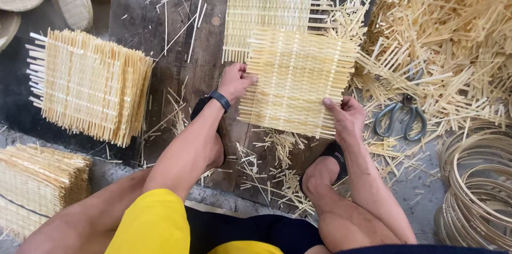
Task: The user is manufacturing a bamboo steamer by weaving strips and shaping the circular frame.
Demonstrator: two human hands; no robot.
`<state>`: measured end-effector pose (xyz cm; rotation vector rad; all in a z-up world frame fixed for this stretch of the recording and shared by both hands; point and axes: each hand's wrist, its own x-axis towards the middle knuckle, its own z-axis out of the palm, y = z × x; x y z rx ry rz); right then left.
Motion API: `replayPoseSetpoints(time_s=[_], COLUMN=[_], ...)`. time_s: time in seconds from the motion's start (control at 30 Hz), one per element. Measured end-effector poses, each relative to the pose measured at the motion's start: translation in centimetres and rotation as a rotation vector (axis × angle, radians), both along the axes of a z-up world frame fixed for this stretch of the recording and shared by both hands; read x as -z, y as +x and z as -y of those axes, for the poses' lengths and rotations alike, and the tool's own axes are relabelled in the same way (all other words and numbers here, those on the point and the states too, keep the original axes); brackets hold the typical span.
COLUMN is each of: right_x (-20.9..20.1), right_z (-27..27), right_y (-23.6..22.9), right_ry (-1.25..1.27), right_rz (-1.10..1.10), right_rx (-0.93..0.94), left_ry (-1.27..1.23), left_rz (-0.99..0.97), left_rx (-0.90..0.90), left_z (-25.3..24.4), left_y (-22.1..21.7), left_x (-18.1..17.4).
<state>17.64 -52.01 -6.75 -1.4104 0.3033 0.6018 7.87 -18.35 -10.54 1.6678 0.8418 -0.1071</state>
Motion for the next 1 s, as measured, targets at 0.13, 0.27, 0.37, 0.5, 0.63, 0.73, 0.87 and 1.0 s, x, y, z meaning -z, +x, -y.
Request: replayPoseSetpoints(time_s=[0.13,0.27,0.37,0.5,0.63,0.73,0.87,1.0], right_x=[-1.6,-1.9,-1.0,-1.3,-1.6,0.0,3.3,1.2], right_z=[-0.7,-0.6,-0.3,-0.5,-0.9,-0.2,1.3,0.0], right_y=[0.1,0.0,-0.1,0.0,0.4,-0.6,-0.5,-0.5], right_ry=[-0.063,-0.086,-0.077,-0.109,-0.158,-0.173,-0.33,-0.669], right_rz=[0.029,0.031,0.054,0.064,0.057,0.084,0.218,0.254], right_rx=[-0.002,-0.005,-0.006,-0.007,-0.003,-0.002,-0.176,-0.188], left_ry=[0.015,0.082,0.726,0.413,0.699,0.799,0.748,0.837], left_rz=[-0.016,-0.049,0.17,-0.262,-0.089,-0.059,-0.037,0.0], left_rx=[0.024,0.031,0.111,0.386,1.19,1.208,1.213,1.29], left_z=[0.1,0.2,2.3,7.5,9.4,9.3,9.5,10.0], left_y=[0.2,-0.1,0.2,3.7,2.7,1.8,1.9,1.8], left_x=[-1.6,-1.3,-5.0,-16.4,-10.4,-9.2,-10.2,-10.0])
